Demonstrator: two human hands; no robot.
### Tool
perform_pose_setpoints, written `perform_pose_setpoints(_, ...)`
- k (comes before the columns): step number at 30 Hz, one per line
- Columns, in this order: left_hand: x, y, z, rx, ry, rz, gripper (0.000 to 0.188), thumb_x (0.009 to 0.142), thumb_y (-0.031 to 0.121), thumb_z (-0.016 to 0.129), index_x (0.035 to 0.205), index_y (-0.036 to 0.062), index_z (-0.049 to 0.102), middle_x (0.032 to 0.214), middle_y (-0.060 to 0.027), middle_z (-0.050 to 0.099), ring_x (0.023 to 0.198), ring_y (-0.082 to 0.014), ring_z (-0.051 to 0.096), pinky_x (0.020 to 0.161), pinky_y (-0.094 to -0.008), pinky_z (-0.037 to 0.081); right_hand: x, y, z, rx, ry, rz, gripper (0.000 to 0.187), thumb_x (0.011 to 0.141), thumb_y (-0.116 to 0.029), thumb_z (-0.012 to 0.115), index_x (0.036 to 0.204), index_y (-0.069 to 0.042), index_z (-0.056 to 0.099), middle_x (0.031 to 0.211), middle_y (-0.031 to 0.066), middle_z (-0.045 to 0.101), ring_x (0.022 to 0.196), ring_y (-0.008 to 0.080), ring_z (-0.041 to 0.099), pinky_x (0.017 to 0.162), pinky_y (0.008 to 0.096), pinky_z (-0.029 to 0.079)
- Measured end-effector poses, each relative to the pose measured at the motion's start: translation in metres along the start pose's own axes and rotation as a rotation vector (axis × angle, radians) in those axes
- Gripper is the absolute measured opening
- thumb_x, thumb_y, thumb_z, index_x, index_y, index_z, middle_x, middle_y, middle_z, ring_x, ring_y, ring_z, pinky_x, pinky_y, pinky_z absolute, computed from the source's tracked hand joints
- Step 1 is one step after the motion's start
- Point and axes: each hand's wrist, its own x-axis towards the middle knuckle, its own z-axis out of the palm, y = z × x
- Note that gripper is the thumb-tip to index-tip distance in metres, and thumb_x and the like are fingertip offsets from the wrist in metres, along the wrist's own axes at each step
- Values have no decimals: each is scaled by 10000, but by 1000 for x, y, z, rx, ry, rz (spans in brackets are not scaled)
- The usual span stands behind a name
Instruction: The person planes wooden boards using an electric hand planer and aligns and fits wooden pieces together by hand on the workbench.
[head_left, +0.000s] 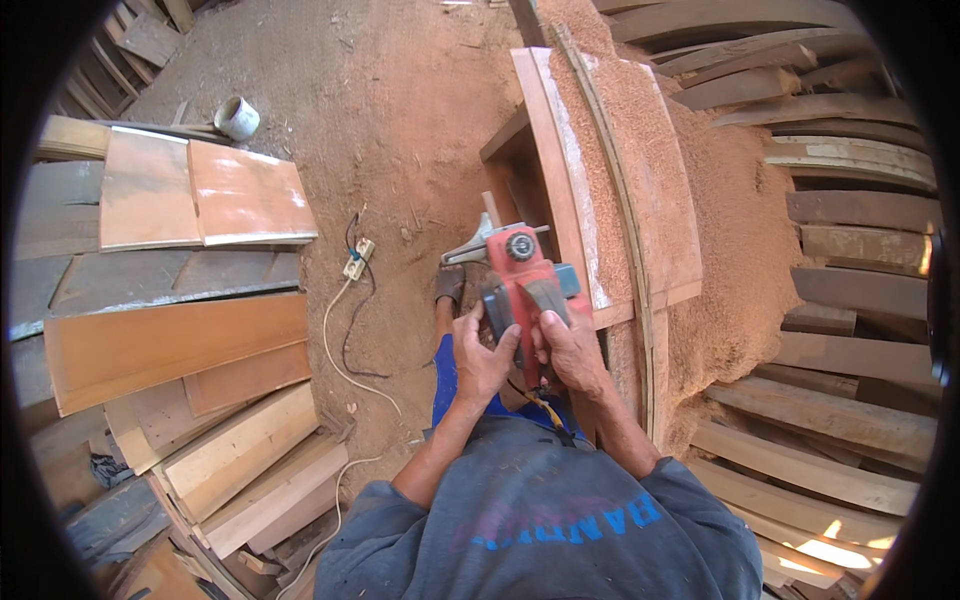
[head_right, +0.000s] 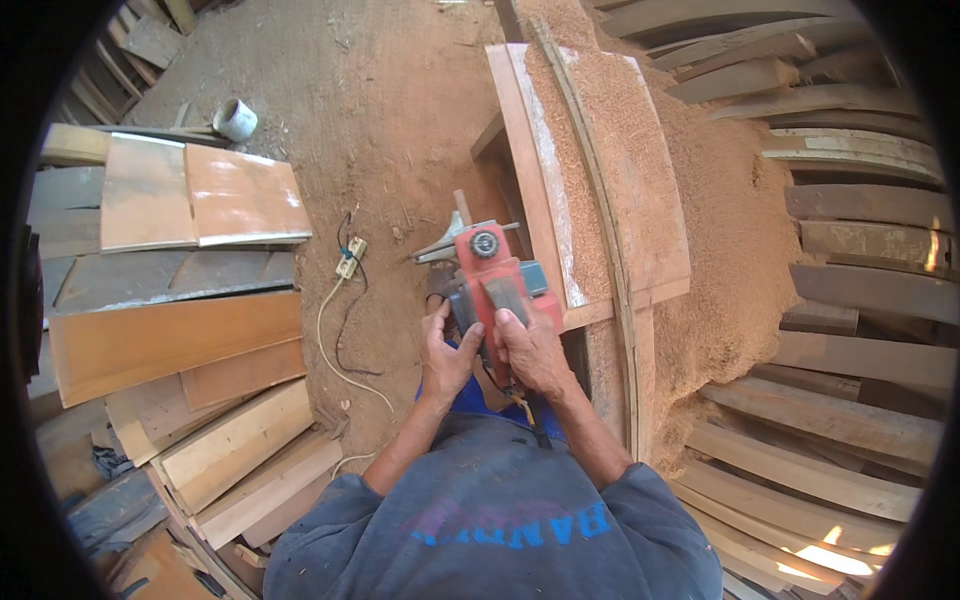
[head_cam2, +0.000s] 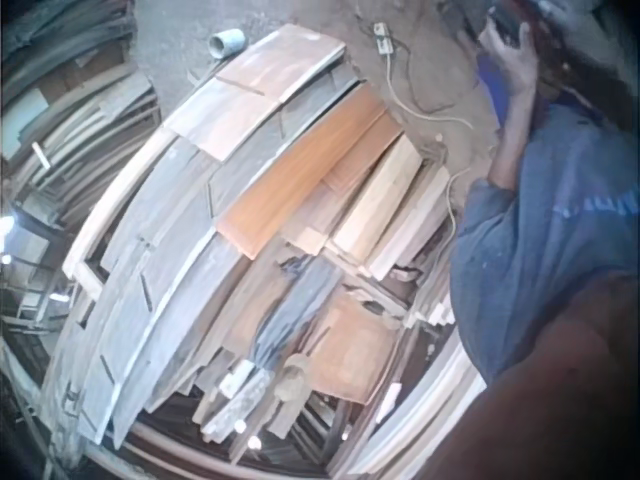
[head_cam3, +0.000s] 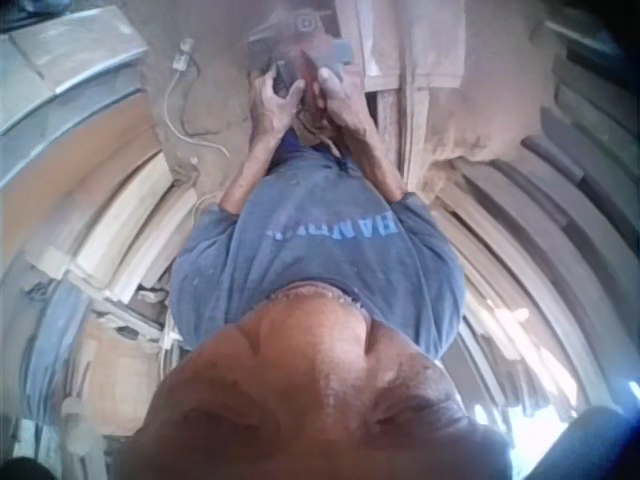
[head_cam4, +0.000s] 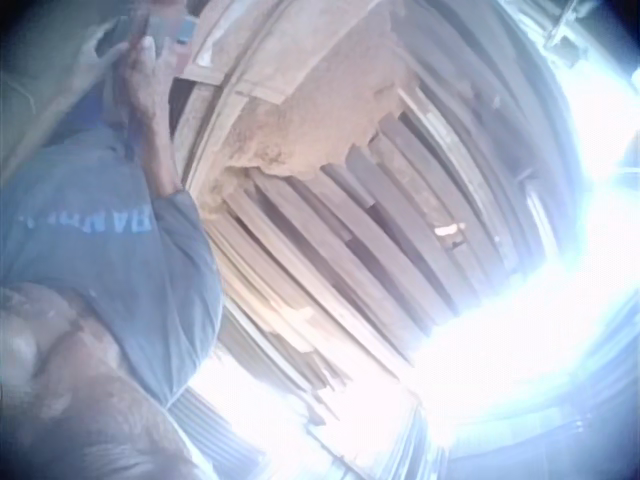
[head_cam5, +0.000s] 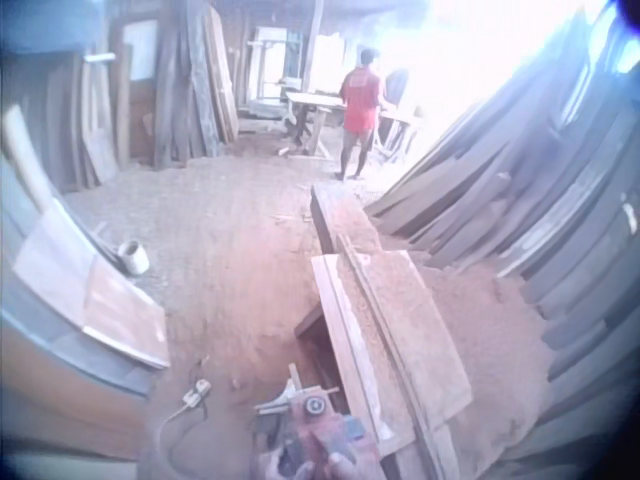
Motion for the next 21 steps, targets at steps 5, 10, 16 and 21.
perform_pose_setpoints(5,20,26,33,111,-117,67,652,870,244,817,1407,-25,564,1128,-159,586,1051,-265,652,970,-368,521,2,-18,-35,96,26,-62,397,1027,-430,579,895,-58,536,630,25,528,462,124,509,406,289,419)
perform_pose_setpoints(10,38,29,53,1,-125,50,606,850,216,822,1383,35,597,1021,-156,594,935,-265,633,832,-377,532,21,-8,-48,34,76,-66,418,1013,-444,595,1055,-29,574,668,33,557,525,121,539,462,288,440)
perform_pose_setpoints(16,124,57,49,48,-120,87,512,840,215,821,1291,44,650,919,-150,616,858,-284,632,769,-395,522,96,-43,-50,-206,119,-79,458,995,-451,577,1064,0,618,753,114,628,636,224,620,612,387,502)
perform_pose_setpoints(21,225,66,40,-84,-195,76,424,935,140,733,1316,-17,635,1106,-100,718,929,-161,673,830,-319,545,183,-98,-38,-288,134,-97,512,986,-478,544,1020,22,648,809,194,659,712,322,656,708,441,517)
